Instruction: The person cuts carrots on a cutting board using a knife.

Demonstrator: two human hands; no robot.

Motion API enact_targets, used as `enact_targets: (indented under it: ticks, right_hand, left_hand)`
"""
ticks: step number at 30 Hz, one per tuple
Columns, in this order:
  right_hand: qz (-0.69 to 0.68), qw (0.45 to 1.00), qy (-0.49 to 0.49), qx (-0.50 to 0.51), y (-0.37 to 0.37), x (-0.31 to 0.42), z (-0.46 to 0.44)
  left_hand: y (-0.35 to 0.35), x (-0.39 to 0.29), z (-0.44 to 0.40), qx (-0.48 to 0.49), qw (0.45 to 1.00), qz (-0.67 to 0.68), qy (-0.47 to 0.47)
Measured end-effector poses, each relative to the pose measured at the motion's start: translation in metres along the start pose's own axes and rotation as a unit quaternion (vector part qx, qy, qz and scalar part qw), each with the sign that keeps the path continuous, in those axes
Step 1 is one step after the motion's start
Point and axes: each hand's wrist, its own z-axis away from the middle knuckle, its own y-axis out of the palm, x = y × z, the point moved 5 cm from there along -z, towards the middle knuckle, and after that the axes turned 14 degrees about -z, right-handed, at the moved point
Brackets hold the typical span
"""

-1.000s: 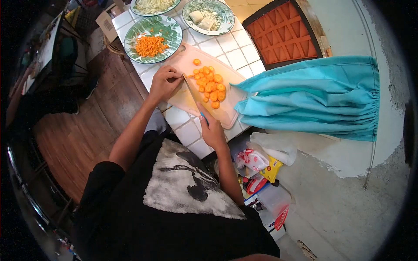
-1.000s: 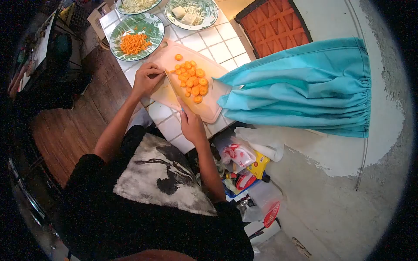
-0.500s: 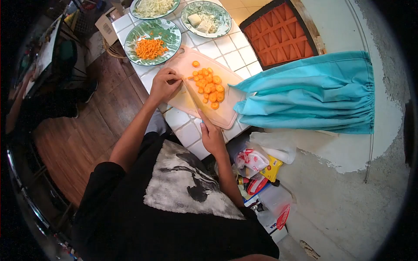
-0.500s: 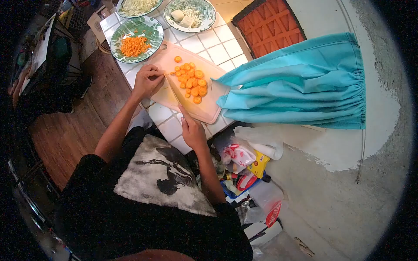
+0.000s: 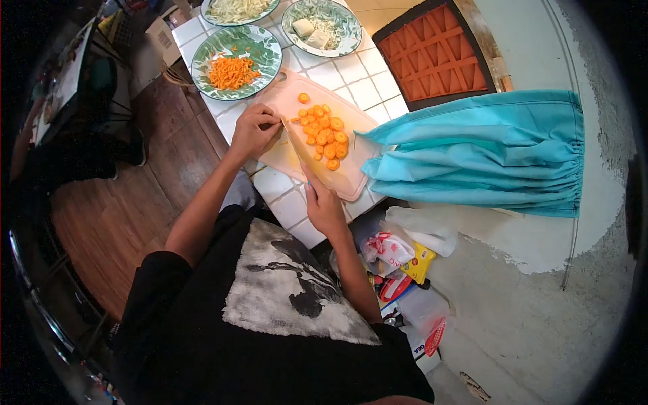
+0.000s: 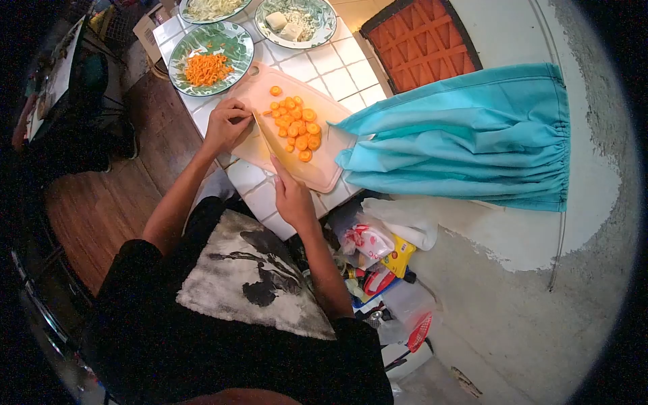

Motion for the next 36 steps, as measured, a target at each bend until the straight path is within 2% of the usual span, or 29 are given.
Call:
enact_targets:
  ticks: [2, 4, 7, 8, 10, 17, 19, 23, 25, 26, 28, 36]
  right_hand:
    - [0.006, 1.0, -0.009, -0.007, 0.003, 0.002, -0.017]
    - [0.006, 0.996, 0.08, 0.035, 0.005, 0.015, -0.034]
    - [-0.023, 0.992, 0.118, 0.043, 0.004, 0.019, -0.033]
    - [-0.022, 0.992, 0.117, 0.046, 0.006, 0.015, -0.029]
    - [-0.052, 0.998, 0.029, -0.001, 0.004, 0.009, -0.012]
    - [-0.032, 0.998, 0.049, 0.001, -0.005, -0.005, 0.023]
    - [-0.038, 0.99, 0.136, 0.025, -0.003, -0.011, 0.024]
    - [-0.035, 0.998, 0.056, 0.001, -0.003, -0.01, 0.023]
    - [-0.057, 0.987, 0.149, 0.027, -0.004, -0.004, 0.022]
    - [-0.056, 0.987, 0.148, 0.028, -0.003, -0.007, 0.023]
    - [-0.058, 0.997, 0.051, 0.002, -0.003, -0.005, 0.021]
    - [-0.051, 0.999, 0.02, 0.002, -0.003, -0.008, 0.02]
  left_hand:
    - [0.004, 0.004, 0.001, 0.009, 1.0, 0.0, 0.007]
    - [0.004, 0.003, 0.002, 0.018, 1.0, 0.006, 0.004]
    - [0.001, 0.002, 0.001, 0.013, 1.0, 0.01, 0.003]
    - [0.001, 0.001, 0.002, 0.005, 1.0, 0.01, 0.004]
    - [0.0, -0.001, 0.002, 0.004, 1.0, 0.016, -0.003]
    - [-0.002, -0.003, 0.002, 0.008, 1.0, 0.013, -0.007]
    - [-0.001, -0.003, 0.003, 0.011, 1.0, 0.012, -0.004]
    - [-0.002, -0.004, 0.003, 0.013, 1.0, 0.013, -0.011]
    - [0.0, -0.001, 0.003, 0.011, 1.0, 0.01, -0.008]
    - [0.0, 0.0, 0.003, 0.011, 1.0, 0.007, -0.004]
    - [0.0, 0.0, 0.003, 0.013, 1.0, -0.002, -0.003]
    - [0.0, -0.001, 0.004, 0.01, 1.0, -0.007, 0.0]
